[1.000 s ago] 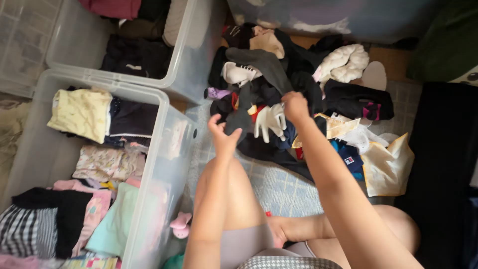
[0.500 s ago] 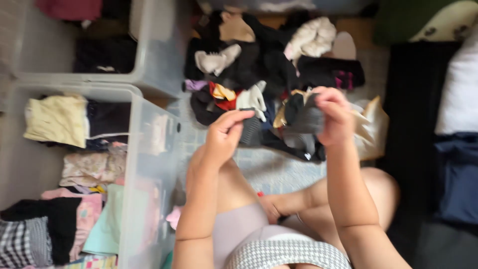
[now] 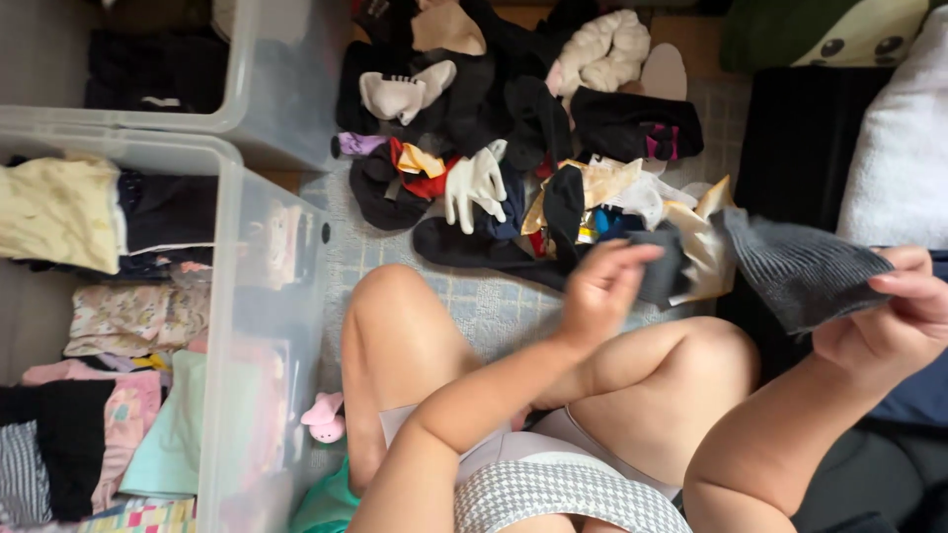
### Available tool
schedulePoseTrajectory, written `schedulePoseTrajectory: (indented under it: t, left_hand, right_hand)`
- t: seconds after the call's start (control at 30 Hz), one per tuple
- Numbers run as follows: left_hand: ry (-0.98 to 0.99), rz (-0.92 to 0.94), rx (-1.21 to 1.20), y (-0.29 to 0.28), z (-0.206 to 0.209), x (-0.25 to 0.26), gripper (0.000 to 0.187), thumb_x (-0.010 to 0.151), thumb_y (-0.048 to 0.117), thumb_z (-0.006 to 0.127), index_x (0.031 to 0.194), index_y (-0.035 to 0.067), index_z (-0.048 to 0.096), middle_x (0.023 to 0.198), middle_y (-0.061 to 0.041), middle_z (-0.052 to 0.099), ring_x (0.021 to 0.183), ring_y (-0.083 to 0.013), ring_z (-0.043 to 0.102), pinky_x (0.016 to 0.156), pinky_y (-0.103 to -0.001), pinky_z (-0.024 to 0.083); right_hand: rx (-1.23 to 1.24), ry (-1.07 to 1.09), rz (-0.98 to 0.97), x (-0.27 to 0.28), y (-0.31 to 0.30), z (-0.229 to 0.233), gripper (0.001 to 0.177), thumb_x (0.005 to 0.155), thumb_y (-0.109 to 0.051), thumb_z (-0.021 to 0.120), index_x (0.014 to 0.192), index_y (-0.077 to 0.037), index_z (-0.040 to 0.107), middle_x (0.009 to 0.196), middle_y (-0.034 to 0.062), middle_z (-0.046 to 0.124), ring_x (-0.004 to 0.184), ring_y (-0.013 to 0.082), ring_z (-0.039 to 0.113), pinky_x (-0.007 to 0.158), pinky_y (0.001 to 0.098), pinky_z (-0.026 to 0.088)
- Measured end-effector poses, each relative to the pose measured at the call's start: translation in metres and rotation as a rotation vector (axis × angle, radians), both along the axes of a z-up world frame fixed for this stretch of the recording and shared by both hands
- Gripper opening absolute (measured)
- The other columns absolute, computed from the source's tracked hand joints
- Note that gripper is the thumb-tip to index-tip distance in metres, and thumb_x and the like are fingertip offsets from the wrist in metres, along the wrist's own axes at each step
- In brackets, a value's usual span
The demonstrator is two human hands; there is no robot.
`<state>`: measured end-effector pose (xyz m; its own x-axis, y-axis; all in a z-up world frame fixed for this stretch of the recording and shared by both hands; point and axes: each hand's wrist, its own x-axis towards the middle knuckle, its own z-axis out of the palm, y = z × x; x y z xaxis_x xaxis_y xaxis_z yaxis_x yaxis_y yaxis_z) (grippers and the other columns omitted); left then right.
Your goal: Sorting and organizing a pile of socks and small clothing items into storage bins.
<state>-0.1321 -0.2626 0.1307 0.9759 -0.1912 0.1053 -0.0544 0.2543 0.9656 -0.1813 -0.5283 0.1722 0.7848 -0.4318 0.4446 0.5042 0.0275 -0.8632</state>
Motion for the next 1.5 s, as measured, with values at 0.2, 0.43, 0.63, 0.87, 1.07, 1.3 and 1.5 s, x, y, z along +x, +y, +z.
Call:
schedulePoseTrajectory:
  t: [0.2, 0.43, 0.63, 0.87, 1.07, 1.3, 1.5]
  left_hand:
    - [-0.068, 0.333, 0.727, 0.076, -0.176, 0.036, 0.035, 0.084, 0.004, 0.07, 0.117, 0.013, 0.073, 0.122, -0.015, 0.062, 0.114, -0.034, 0.06, 0.1, -0.042, 0.047]
    - [-0.135, 0.377, 0.797, 0.095, -0.144, 0.098, 0.029, 0.084, 0.005, 0.072, 0.112, 0.013, 0.072, 0.138, -0.016, 0.055, 0.128, -0.0384, 0.05, 0.109, -0.045, 0.041]
    - [-0.506, 0.003, 1.105, 0.055, -0.115, 0.201, 0.018, 0.076, -0.002, 0.065, 0.084, 0.009, 0.076, 0.154, -0.014, 0.048, 0.139, -0.0419, 0.042, 0.107, -0.052, 0.037]
    - [-0.842, -0.193, 1.351, 0.041, -0.125, 0.272, 0.015, 0.081, 0.013, 0.065, 0.088, 0.011, 0.078, 0.113, -0.004, 0.071, 0.121, -0.0278, 0.055, 0.108, -0.061, 0.036]
    - [-0.558, 0.315, 1.068, 0.126, -0.153, 0.309, 0.027, 0.077, 0.003, 0.065, 0.101, 0.01, 0.072, 0.116, -0.01, 0.07, 0.116, -0.0332, 0.061, 0.098, -0.049, 0.049]
    - [-0.401, 0.498, 1.723, 0.268, -0.195, 0.387, 0.071, 0.073, 0.014, 0.078, 0.139, 0.03, 0.057, 0.161, -0.018, 0.04, 0.142, -0.0434, 0.033, 0.096, -0.07, 0.036]
    - [-0.524, 0.075, 1.718, 0.247, -0.143, 0.382, 0.026, 0.082, 0.024, 0.076, 0.108, 0.021, 0.074, 0.131, -0.008, 0.057, 0.13, -0.0327, 0.048, 0.105, -0.058, 0.037]
  right_hand:
    - [-0.015, 0.017, 0.012, 0.032, 0.006, 0.004, 0.02, 0.093, 0.016, 0.056, 0.104, 0.001, 0.062, 0.098, 0.0138, 0.062, 0.084, 0.0201, 0.064, 0.084, 0.0288, 0.055]
    - [0.139, 0.02, 0.146, 0.06, 0.016, -0.037, 0.018, 0.104, 0.002, 0.059, 0.122, -0.001, 0.059, 0.1, 0.0169, 0.066, 0.079, 0.0238, 0.067, 0.082, 0.0353, 0.06]
    - [0.121, 0.06, 0.229, 0.056, 0.018, -0.05, 0.008, 0.105, 0.003, 0.061, 0.112, 0.008, 0.06, 0.099, 0.0173, 0.065, 0.076, 0.023, 0.062, 0.07, 0.0282, 0.049]
    - [-0.117, 0.263, 0.412, 0.07, 0.023, -0.003, 0.018, 0.093, -0.006, 0.061, 0.105, 0.005, 0.069, 0.091, 0.0127, 0.069, 0.078, 0.019, 0.063, 0.075, 0.0261, 0.051]
    - [-0.728, 0.892, 0.35, 0.162, 0.068, -0.127, 0.024, 0.096, -0.012, 0.061, 0.115, -0.005, 0.074, 0.112, 0.0134, 0.071, 0.103, 0.0291, 0.067, 0.09, 0.0378, 0.053]
    - [-0.915, 0.975, -0.016, 0.214, 0.035, -0.241, 0.037, 0.09, -0.016, 0.07, 0.127, -0.013, 0.072, 0.117, 0.021, 0.07, 0.114, 0.0408, 0.066, 0.097, 0.0459, 0.052]
    - [-0.945, 1.22, 0.29, 0.224, 0.051, -0.211, 0.053, 0.072, -0.028, 0.085, 0.122, -0.021, 0.066, 0.125, 0.0134, 0.069, 0.119, 0.0343, 0.064, 0.097, 0.0423, 0.05]
